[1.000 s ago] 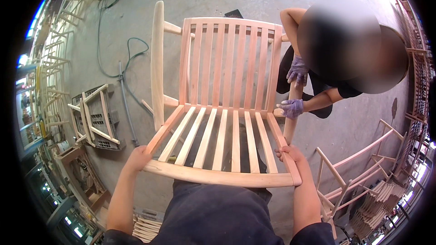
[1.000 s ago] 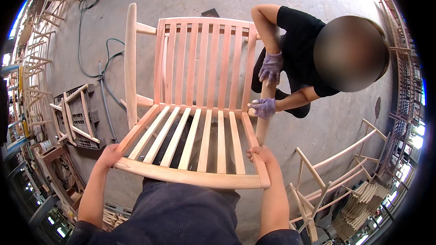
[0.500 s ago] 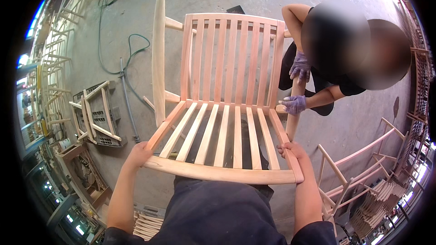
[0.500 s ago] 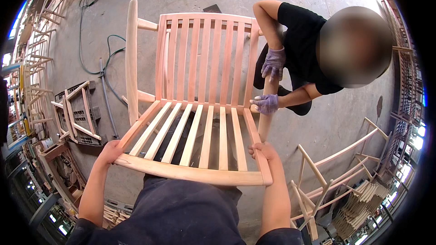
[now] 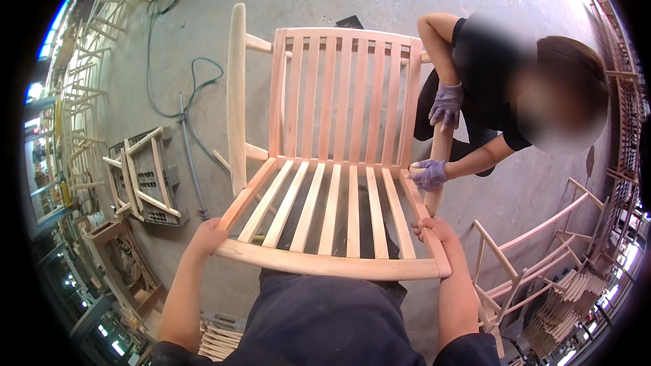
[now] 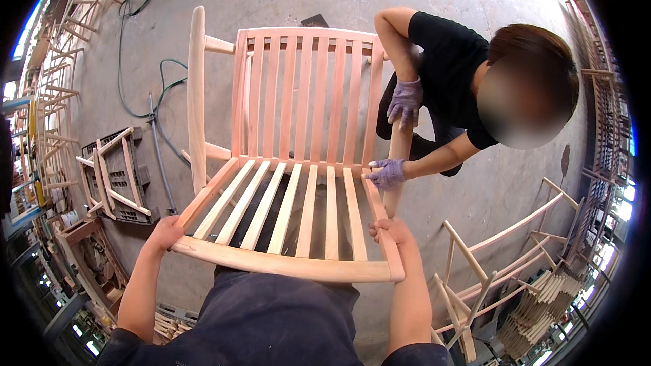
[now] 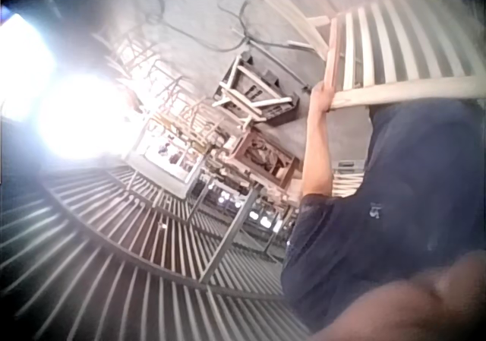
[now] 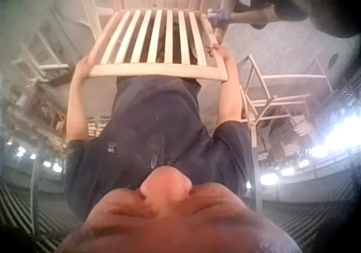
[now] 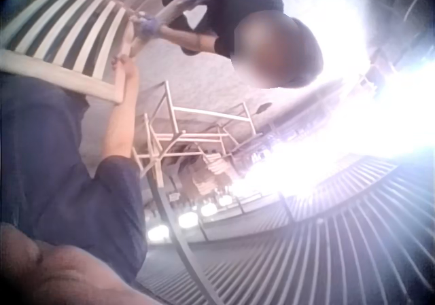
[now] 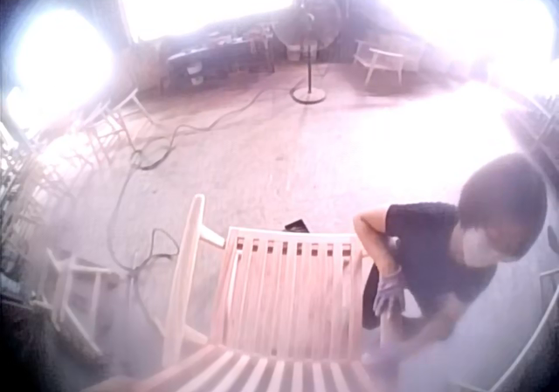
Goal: The person assembles a wooden chair by first attaching the backrest to the seat frame with assistance from a coworker. They then reposition the chair and use a power drill to secure the components with screws.
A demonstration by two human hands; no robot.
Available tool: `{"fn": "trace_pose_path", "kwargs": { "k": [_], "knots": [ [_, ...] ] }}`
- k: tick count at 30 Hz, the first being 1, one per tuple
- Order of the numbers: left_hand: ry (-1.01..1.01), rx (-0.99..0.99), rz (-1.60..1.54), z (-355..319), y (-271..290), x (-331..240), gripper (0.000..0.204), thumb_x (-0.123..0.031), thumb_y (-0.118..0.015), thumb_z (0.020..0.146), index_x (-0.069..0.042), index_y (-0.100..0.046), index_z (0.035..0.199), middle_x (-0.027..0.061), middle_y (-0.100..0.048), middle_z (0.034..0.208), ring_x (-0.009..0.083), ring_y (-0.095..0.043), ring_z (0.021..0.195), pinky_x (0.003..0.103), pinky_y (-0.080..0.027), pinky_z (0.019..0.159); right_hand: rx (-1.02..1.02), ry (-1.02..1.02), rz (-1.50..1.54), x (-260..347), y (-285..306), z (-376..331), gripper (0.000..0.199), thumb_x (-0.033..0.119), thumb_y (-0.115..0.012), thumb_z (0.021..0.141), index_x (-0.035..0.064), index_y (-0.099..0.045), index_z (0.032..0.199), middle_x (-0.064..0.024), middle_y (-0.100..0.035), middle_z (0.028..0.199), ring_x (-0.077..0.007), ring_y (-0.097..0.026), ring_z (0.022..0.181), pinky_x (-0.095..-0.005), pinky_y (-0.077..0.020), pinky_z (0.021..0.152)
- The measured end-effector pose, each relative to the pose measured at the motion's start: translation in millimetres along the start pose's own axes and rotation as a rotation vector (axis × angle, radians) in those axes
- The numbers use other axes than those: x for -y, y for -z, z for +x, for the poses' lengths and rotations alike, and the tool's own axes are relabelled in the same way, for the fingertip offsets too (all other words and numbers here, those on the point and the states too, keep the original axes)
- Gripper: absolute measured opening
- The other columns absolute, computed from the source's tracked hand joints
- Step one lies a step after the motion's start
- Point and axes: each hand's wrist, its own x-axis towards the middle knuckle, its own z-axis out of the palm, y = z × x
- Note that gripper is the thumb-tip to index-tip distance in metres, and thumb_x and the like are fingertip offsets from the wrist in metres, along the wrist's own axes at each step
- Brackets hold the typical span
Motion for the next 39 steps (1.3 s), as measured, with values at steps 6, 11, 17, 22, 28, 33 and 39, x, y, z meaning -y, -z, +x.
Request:
{"fn": "trace_pose_path", "kwargs": {
  "k": [6,11,17,22,28,33,39],
  "knots": [
    [-0.101,-0.047,0.112,7.4,-5.2,7.3,0.033,-0.022,-0.061,0.085,0.002,-0.068,0.106,0.0169,-0.067,0.081,0.0238,-0.065,0.075,0.039,-0.049,0.067,0.032,-0.081,0.021,1.2,8.0,3.6,0.046,0.003,-0.064,0.085,-0.0155,-0.047,0.124,-0.022,-0.066,0.097,-0.0266,-0.068,0.072,-0.0339,-0.0555,0.052],
    [-0.084,-0.041,0.088,-1.5,-4.7,-3.8,0.032,-0.021,-0.06,0.086,0.004,-0.068,0.105,0.0131,-0.068,0.08,0.0214,-0.063,0.071,0.038,-0.049,0.064,0.036,-0.01,0.047,-0.8,3.2,0.8,0.045,0.002,-0.064,0.084,-0.0129,-0.048,0.123,-0.0222,-0.065,0.097,-0.0279,-0.068,0.074,-0.0354,-0.0557,0.053],
    [-0.075,-0.017,-0.09,3.8,-8.5,3.6,0.03,-0.013,-0.057,0.083,0.002,-0.069,0.106,0.0045,-0.062,0.076,0.014,-0.057,0.062,0.032,-0.042,0.053,0.057,-0.017,0.086,2.5,1.6,-2.2,0.041,0.001,-0.064,0.085,-0.0096,-0.048,0.121,-0.0224,-0.064,0.097,-0.0297,-0.07,0.077,-0.0355,-0.055,0.05],
    [-0.056,-0.007,-0.154,5.9,-8.1,8.7,0.028,-0.014,-0.055,0.085,0.001,-0.069,0.103,0.0027,-0.059,0.068,0.0125,-0.053,0.05,0.031,-0.038,0.041,-0.012,-0.026,0.09,1.4,-0.7,0.8,0.043,0.0,-0.066,0.084,-0.0089,-0.046,0.122,-0.0239,-0.065,0.099,-0.0324,-0.071,0.078,-0.0366,-0.0551,0.049],
    [-0.058,0.012,-0.139,3.7,-7.7,7.2,0.026,-0.016,-0.057,0.085,0.001,-0.069,0.102,0.0028,-0.059,0.069,0.0122,-0.054,0.053,0.031,-0.039,0.043,-0.025,-0.029,0.089,-2.0,4.2,4.0,0.047,0.0,-0.068,0.083,-0.0072,-0.045,0.123,-0.0242,-0.066,0.099,-0.033,-0.071,0.076,-0.0366,-0.055,0.048],
    [-0.131,-0.025,-0.104,3.7,-7.4,14.0,0.025,-0.017,-0.057,0.086,0.002,-0.068,0.099,0.0028,-0.059,0.069,0.0114,-0.055,0.059,0.031,-0.041,0.049,-0.011,-0.023,0.06,-2.3,3.6,6.1,0.043,0.0,-0.068,0.083,-0.0086,-0.049,0.121,-0.0226,-0.065,0.098,-0.031,-0.07,0.075,-0.0357,-0.0546,0.048],
    [0.023,0.004,-0.017,-0.5,-2.9,-6.2,0.027,-0.011,-0.057,0.082,0.002,-0.069,0.102,0.0044,-0.064,0.082,0.0133,-0.059,0.075,0.031,-0.047,0.067,0.009,-0.01,0.064,-2.7,1.4,3.4,0.04,0.005,-0.065,0.085,-0.0104,-0.052,0.12,-0.0201,-0.065,0.095,-0.027,-0.068,0.073,-0.0349,-0.055,0.05]
  ]
}}
